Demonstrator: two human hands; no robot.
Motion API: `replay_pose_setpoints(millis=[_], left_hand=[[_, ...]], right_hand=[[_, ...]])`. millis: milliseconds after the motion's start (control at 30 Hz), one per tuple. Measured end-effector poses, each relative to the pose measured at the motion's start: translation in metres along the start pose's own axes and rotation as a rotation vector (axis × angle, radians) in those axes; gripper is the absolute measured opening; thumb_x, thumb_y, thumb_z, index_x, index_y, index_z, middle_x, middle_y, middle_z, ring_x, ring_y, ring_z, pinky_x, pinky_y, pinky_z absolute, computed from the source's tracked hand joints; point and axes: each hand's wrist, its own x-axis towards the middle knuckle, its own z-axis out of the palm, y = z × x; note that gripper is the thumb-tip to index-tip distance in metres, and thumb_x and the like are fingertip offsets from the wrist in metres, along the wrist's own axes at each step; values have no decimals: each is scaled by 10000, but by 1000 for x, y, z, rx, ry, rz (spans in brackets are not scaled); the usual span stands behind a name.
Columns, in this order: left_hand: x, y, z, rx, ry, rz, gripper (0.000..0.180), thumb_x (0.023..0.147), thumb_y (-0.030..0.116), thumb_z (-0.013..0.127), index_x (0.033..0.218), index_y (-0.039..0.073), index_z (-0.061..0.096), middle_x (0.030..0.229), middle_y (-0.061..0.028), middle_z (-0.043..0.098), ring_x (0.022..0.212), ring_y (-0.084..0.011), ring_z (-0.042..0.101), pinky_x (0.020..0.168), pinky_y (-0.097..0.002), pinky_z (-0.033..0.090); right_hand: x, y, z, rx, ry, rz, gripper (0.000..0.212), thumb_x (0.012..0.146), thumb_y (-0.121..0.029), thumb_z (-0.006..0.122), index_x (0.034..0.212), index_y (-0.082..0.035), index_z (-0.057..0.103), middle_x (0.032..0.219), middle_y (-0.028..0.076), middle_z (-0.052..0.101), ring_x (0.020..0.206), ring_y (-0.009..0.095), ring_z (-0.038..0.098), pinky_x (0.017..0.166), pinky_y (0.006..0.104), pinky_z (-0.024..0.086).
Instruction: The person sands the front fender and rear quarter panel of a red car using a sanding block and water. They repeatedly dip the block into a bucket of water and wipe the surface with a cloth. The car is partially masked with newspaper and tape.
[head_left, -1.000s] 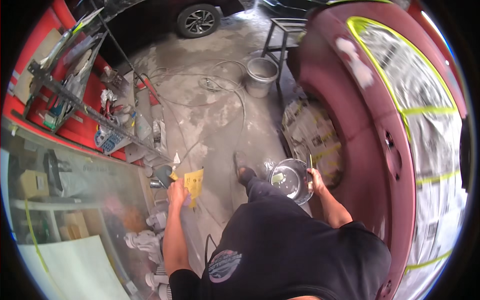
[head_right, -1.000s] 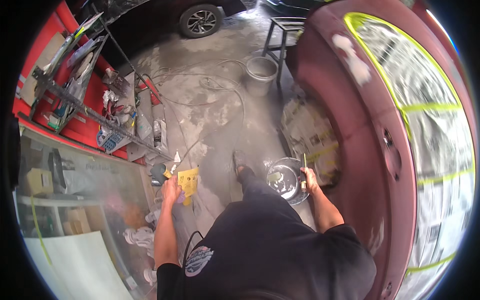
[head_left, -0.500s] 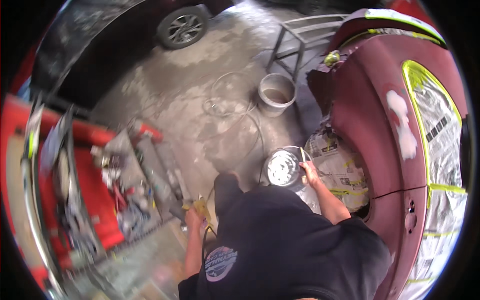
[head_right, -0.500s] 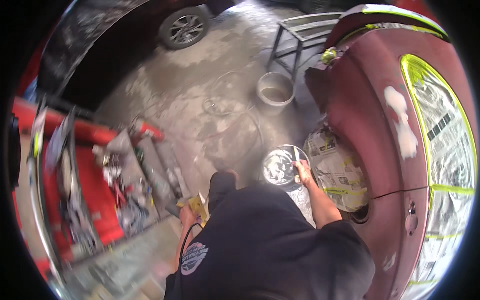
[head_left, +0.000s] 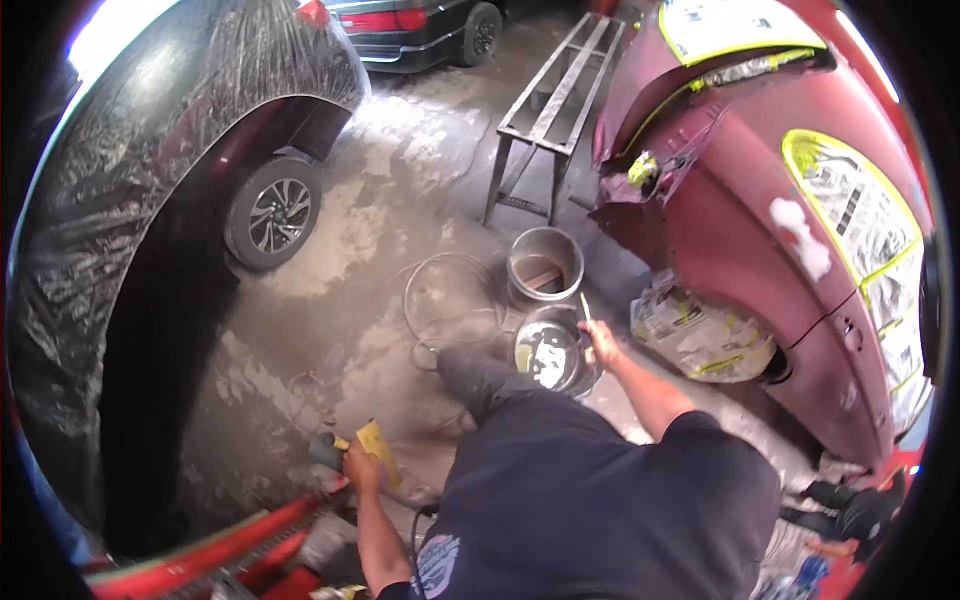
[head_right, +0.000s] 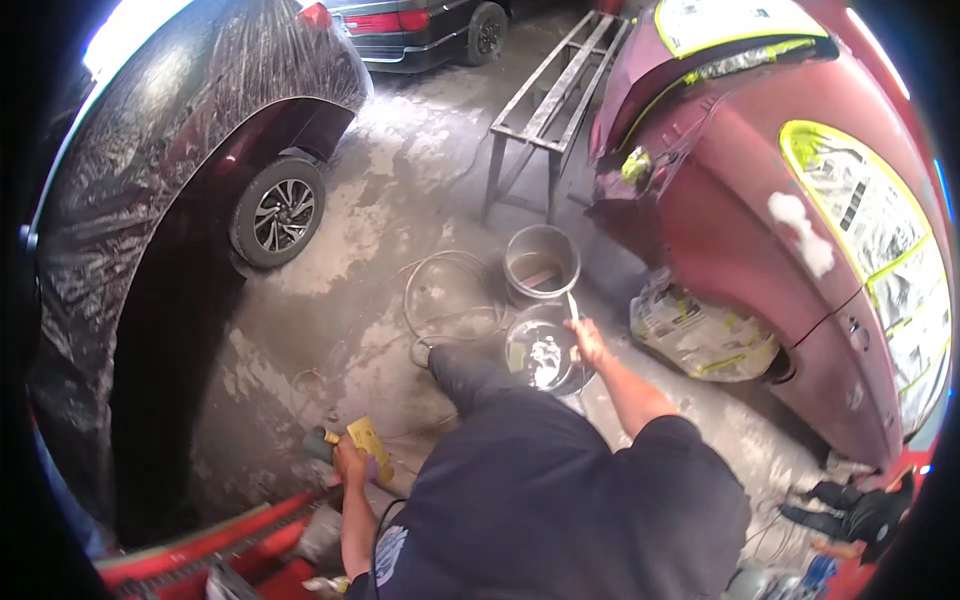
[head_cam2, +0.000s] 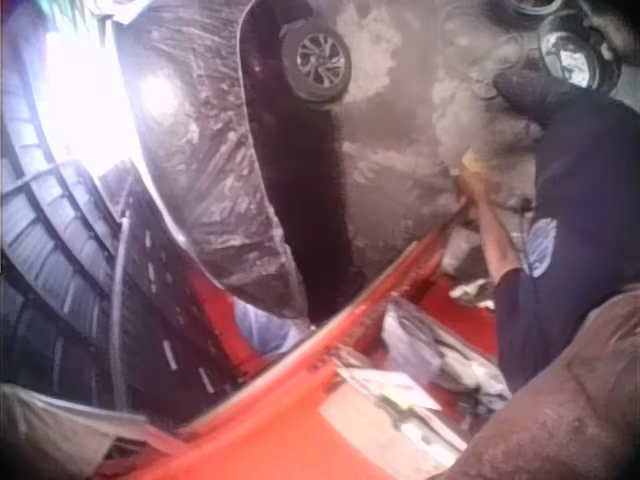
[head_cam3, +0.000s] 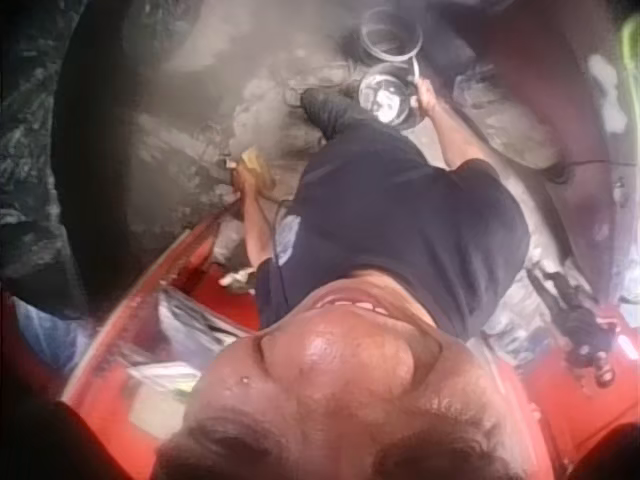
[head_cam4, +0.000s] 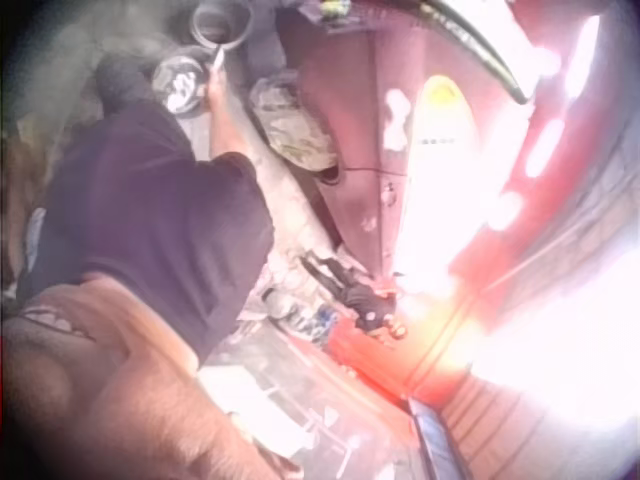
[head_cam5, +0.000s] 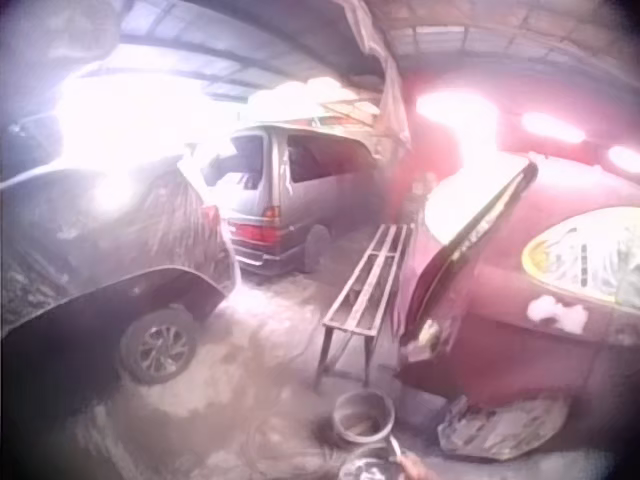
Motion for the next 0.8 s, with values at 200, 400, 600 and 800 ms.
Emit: replay_pose_setpoints(millis=[200, 400, 600, 800], left_hand=[[161, 1, -63, 88, -28, 42, 247, 811, 89, 679, 1054, 45, 695, 1009, -272, 739, 985, -501, 699, 864, -578, 550], [316, -74, -31, 35, 38, 136, 308, 715, 98, 803, 992, 28, 687, 988, -244, 754, 964, -453, 735, 850, -524, 572], [457, -36, -131, 198, -109, 36, 387, 635, 127, 894, 954, 37, 694, 980, -215, 763, 965, -422, 740, 859, -499, 573], [668, 100, -209, 354, -180, 526, 387, 708, 83, 860, 1039, 79, 661, 956, -219, 741, 947, -460, 718, 849, -538, 570]], right_hand=[[6, -107, 157, -263, -60, 80, 658, 943, -561, 586, 1391, -79, 609, 1341, 184, 634, 1078, 317, 673, 815, 455, 582], [122, -86, 261, -468, -21, -142, 579, 924, -518, 578, 1135, 3, 720, 1141, 185, 689, 1049, 302, 676, 892, 466, 524], [185, -172, 389, -195, -6, 244, 558, 954, -518, 577, 1165, -11, 676, 1123, 159, 668, 1115, 290, 637, 835, 465, 550], [232, -200, 443, 43, 144, 194, 687, 969, -583, 554, 1341, -6, 564, 1284, 218, 591, 1275, 347, 570, 1095, 466, 426]])
